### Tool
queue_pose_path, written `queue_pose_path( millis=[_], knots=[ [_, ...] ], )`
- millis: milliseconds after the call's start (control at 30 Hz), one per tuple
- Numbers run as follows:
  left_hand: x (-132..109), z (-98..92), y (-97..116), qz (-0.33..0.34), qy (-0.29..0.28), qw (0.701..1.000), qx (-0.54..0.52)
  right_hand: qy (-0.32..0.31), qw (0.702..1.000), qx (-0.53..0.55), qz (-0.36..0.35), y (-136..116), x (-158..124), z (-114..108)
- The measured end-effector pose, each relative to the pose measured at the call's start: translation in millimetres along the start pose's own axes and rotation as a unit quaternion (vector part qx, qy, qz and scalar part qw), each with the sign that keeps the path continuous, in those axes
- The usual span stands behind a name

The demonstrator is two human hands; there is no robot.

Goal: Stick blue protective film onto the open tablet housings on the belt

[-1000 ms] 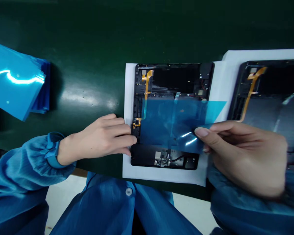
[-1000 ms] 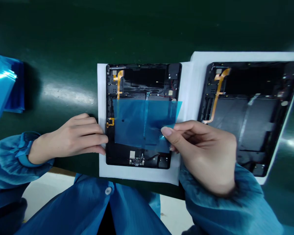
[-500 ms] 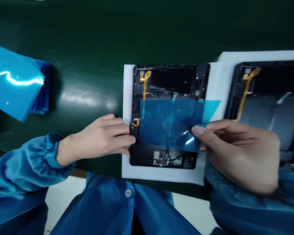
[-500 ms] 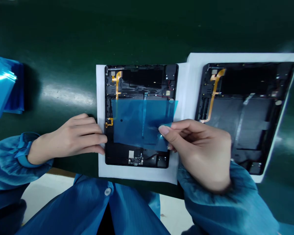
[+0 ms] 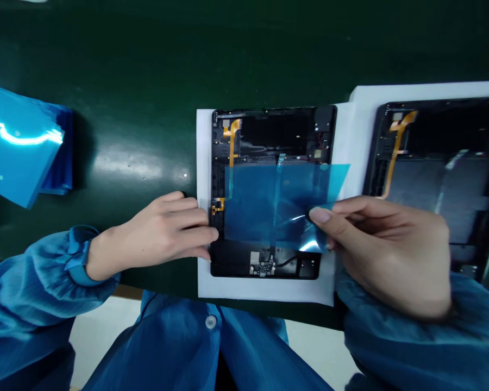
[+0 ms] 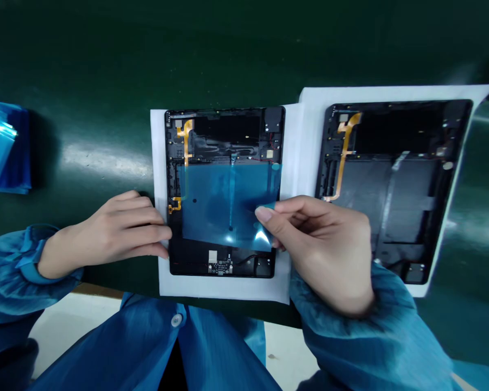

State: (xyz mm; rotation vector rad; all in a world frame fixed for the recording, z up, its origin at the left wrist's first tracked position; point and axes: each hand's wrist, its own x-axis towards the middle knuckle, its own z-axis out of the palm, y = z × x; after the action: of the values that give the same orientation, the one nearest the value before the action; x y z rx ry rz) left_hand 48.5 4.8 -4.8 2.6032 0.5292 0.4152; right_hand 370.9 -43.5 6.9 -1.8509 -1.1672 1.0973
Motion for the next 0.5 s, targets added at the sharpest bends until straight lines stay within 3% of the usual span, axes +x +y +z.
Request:
queue_pose_path(
  millis=[500],
  knots=[
    [-0.7,1.0,-0.2,-0.001,0.000,1.000,-0.004,0.008,1.000,-0.013,-0.011,2.5,0.2,2.0]
  ],
)
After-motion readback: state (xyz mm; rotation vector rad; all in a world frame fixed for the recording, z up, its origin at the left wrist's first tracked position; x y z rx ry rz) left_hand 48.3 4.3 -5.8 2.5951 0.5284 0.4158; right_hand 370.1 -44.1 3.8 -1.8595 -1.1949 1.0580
